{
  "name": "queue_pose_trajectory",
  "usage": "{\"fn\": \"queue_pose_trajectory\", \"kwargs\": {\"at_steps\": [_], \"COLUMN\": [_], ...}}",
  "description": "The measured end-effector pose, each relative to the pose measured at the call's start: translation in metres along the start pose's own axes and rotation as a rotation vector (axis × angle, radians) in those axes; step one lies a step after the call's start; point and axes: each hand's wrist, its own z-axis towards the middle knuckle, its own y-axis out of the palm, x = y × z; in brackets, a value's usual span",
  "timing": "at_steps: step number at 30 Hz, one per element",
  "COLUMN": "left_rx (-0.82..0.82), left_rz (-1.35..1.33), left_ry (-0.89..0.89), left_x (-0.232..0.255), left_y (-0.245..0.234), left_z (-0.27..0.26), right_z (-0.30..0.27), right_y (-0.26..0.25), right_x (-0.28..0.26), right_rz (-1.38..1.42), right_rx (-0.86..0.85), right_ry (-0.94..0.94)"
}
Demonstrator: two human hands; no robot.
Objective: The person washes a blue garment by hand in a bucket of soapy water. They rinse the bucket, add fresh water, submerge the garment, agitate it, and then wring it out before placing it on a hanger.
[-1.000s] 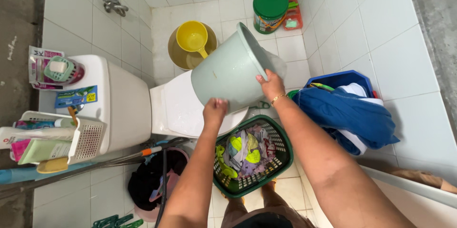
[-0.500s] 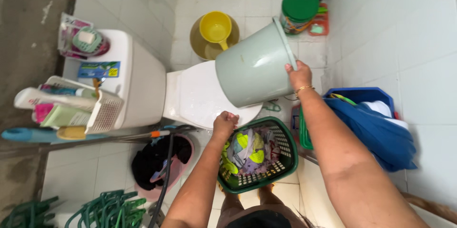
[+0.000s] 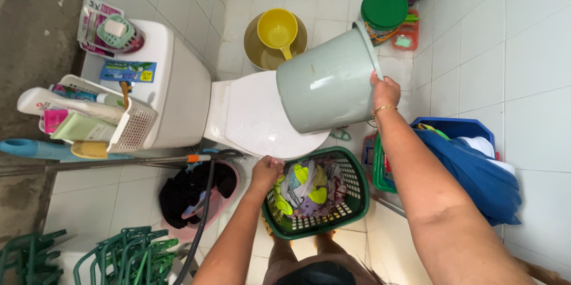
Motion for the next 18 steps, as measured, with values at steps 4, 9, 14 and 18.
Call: {"fn": "queue_pose_trajectory", "kwargs": {"at_steps": [4, 9, 14, 18], "left_rx": [0.021, 0.058, 0.081, 0.079], "left_rz": [0.059, 0.046, 0.071, 0.106], "left_ry": [0.032, -0.026, -0.074, -0.040], "left_x": [-0.022, -0.023, -0.014, -0.016], "left_y": [-0.018, -0.031, -0.035, -0.035], "left_z": [-0.007, -0.020, -0.029, -0.032], "right_z": [0.003, -0.006, -0.023, -0.019], "right_y": [-0.006, -0.018, -0.017, -0.020], "right_x": [0.003, -0.009, -0.031, -0.036], "right_rz": [0.189, 0.206, 0.270, 0.221], "right_rx": [-0.003, -0.029, -0.029, 0.031], "right_ry": [-0.045, 0.056, 0.097, 0.258]}}
